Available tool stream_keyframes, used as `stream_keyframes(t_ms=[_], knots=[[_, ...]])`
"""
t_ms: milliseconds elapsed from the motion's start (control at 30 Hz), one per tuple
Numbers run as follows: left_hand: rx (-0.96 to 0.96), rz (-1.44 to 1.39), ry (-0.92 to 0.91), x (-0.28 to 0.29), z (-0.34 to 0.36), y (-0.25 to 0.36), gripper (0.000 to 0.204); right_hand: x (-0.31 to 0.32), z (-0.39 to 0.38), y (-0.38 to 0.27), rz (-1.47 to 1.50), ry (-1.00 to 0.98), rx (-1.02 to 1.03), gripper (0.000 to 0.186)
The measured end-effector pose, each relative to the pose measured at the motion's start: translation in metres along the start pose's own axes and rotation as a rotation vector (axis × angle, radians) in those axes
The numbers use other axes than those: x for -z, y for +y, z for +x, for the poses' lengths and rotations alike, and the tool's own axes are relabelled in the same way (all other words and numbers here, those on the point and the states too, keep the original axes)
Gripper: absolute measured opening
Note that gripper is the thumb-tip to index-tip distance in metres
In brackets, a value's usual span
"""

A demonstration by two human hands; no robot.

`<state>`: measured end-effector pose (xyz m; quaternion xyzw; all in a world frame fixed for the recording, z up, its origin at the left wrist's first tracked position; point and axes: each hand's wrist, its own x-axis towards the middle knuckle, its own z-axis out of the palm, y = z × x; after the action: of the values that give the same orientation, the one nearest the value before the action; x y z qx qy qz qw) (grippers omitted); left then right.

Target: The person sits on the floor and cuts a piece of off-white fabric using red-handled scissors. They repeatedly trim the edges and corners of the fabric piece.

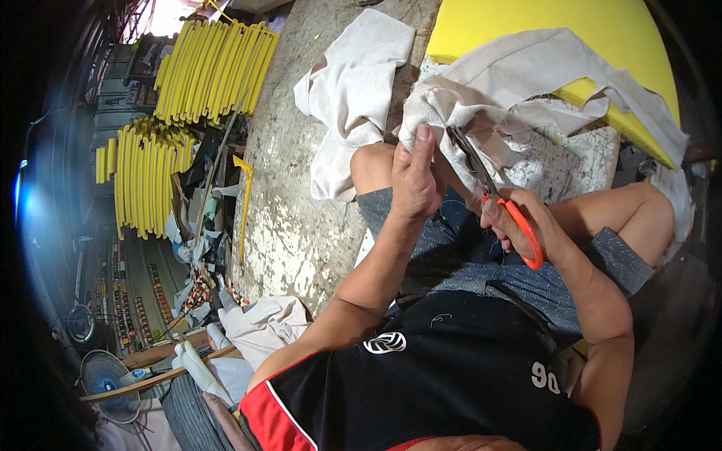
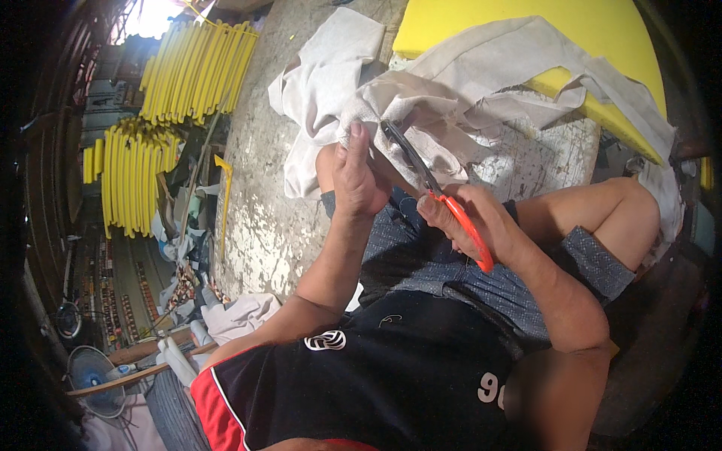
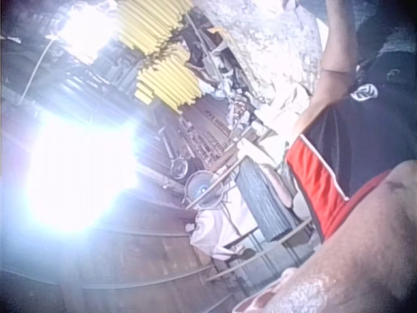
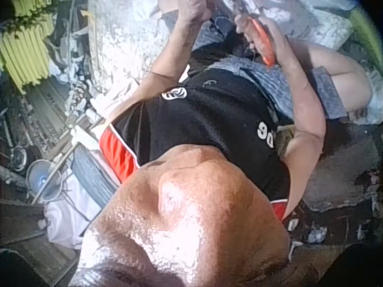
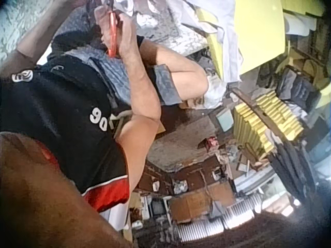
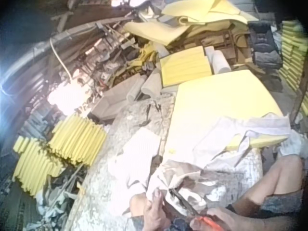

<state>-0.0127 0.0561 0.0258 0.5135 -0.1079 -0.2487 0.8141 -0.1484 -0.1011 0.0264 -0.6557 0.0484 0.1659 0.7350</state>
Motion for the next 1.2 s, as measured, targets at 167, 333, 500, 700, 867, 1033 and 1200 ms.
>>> stream_keyframes(t_ms=[167,333,500,700,867,1033,1200], knots=[[-0.031,0.007,0.003,-0.002,0.000,-0.001,0.050,-0.007,0.000,-0.005,0.037,0.101,0.070,0.064],[-0.030,-0.017,-0.030,-0.006,-0.002,0.001,0.048,-0.005,-0.002,-0.007,0.016,0.090,0.027,0.064],[-0.005,0.016,-0.022,-0.002,-0.003,-0.005,0.047,-0.005,-0.001,-0.003,0.019,0.096,0.031,0.062],[-0.011,0.037,-0.025,0.000,-0.004,-0.007,0.047,-0.004,-0.001,-0.008,-0.099,0.119,0.107,0.063],[-0.049,0.047,-0.030,0.007,-0.004,-0.012,0.042,-0.005,-0.001,-0.006,-0.101,0.126,0.058,0.063],[-0.112,0.159,-0.014,0.007,-0.005,-0.011,0.024,-0.005,0.000,-0.005,-0.109,0.151,0.071,0.060],[-0.109,0.229,0.017,0.009,-0.002,-0.008,0.023,-0.001,-0.002,-0.016,-0.218,0.120,0.046,0.056]])
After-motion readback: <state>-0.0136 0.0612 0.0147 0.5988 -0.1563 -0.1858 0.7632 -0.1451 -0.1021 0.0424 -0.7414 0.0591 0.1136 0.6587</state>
